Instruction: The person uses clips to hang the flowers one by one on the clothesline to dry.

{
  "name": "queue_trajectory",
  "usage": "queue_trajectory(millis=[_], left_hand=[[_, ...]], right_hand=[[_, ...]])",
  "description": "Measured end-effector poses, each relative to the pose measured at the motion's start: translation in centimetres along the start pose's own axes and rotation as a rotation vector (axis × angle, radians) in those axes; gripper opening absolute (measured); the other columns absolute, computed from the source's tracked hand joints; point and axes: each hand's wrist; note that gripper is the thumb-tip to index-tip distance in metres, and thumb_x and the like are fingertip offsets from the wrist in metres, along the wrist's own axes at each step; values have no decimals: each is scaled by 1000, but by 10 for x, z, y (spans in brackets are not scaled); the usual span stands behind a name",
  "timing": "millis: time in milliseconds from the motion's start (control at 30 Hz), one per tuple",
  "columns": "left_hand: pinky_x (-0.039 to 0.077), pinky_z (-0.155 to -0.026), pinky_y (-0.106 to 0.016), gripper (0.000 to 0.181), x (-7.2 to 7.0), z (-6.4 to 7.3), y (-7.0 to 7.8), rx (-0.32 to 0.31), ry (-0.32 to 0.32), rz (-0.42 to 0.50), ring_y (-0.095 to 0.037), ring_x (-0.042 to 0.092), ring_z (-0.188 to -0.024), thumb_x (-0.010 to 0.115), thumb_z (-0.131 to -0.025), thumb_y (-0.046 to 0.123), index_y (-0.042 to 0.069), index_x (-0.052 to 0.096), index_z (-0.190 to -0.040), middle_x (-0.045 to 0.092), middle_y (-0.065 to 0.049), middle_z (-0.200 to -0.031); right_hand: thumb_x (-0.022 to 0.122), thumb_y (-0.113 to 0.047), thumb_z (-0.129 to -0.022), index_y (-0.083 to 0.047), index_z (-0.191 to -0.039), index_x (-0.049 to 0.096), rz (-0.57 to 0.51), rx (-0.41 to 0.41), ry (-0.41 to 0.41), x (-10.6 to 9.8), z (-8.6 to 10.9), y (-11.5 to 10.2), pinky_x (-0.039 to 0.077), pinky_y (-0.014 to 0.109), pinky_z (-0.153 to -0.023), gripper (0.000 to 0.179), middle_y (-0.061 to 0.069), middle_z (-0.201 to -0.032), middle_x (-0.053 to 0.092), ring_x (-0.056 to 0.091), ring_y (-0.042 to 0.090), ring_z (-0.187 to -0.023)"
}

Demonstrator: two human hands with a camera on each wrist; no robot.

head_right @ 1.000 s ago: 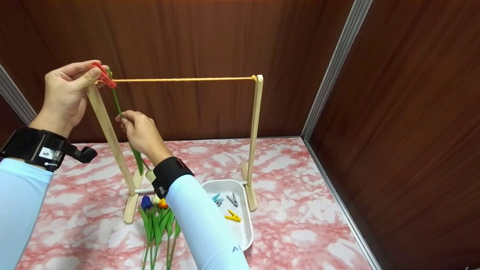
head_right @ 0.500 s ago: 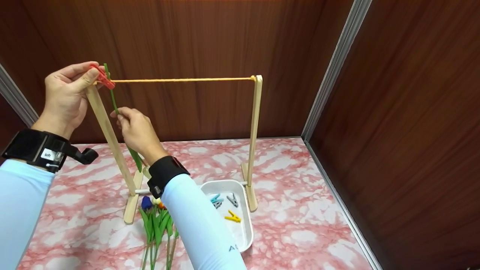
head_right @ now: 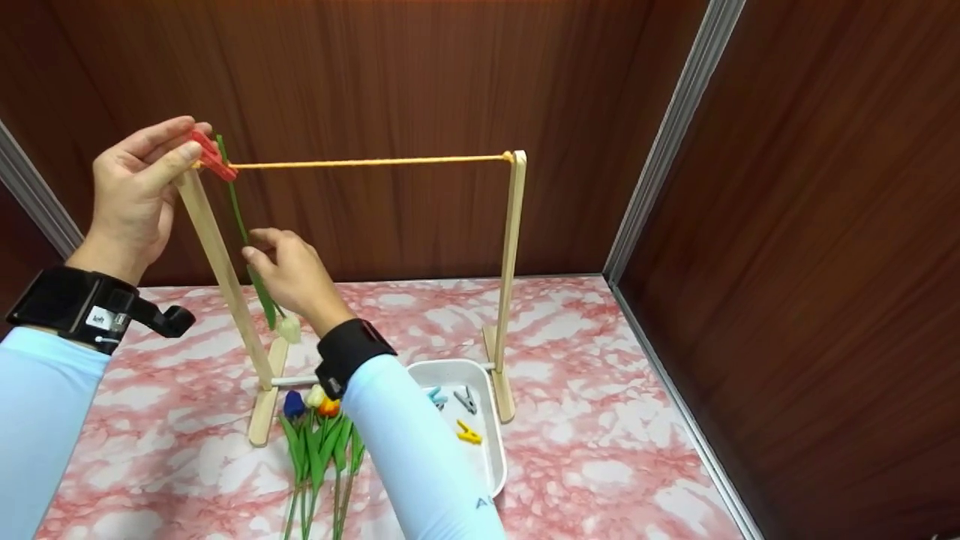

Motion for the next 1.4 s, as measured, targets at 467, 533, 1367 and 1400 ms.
queue_trajectory(millis=[467, 533, 1367, 1400], left_hand=[[49, -105, -35, 20, 2, 60, 22, 429, 289, -375, -26, 62, -113, 70, -92, -3, -4, 73, -112, 71, -15, -115], [48, -101, -32, 19, 8, 79, 28, 492, 302, -476, -22, 61, -109, 69, -91, 0, -7, 72, -109, 72, -14, -112], [61, -81, -37, 25, -4, 266, -137, -31, -284, -809, -19, 70, -93, 81, -88, -5, 13, 75, -103, 73, 5, -103], [61, -81, -37, 25, -5, 269, -140, -59, -284, -814, -19, 70, -92, 81, -88, -5, 14, 75, -103, 73, 5, -103]], right_hand=[[67, -2, -102, 3, -112, 73, 159, -209, 147, -68, 63, 46, 57, 35, -95, 13, 14, -112, 71, 68, 26, -107], [68, -2, -101, 1, -109, 73, 226, -229, 162, -80, 78, 55, 58, 39, -92, 10, 12, -107, 71, 68, 26, -103], [74, 3, -82, -2, -83, 62, 815, 444, -268, -76, 200, 158, 57, 48, -69, 13, 10, -77, 62, 61, 26, -70], [72, 4, -81, -1, -82, 62, 834, 434, -275, -75, 202, 158, 57, 48, -67, 12, 11, -77, 63, 61, 26, -69]])
Point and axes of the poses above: each hand's wrist, its own z-axis away from the middle knuckle, its own x-axis out of the palm, y = z × x
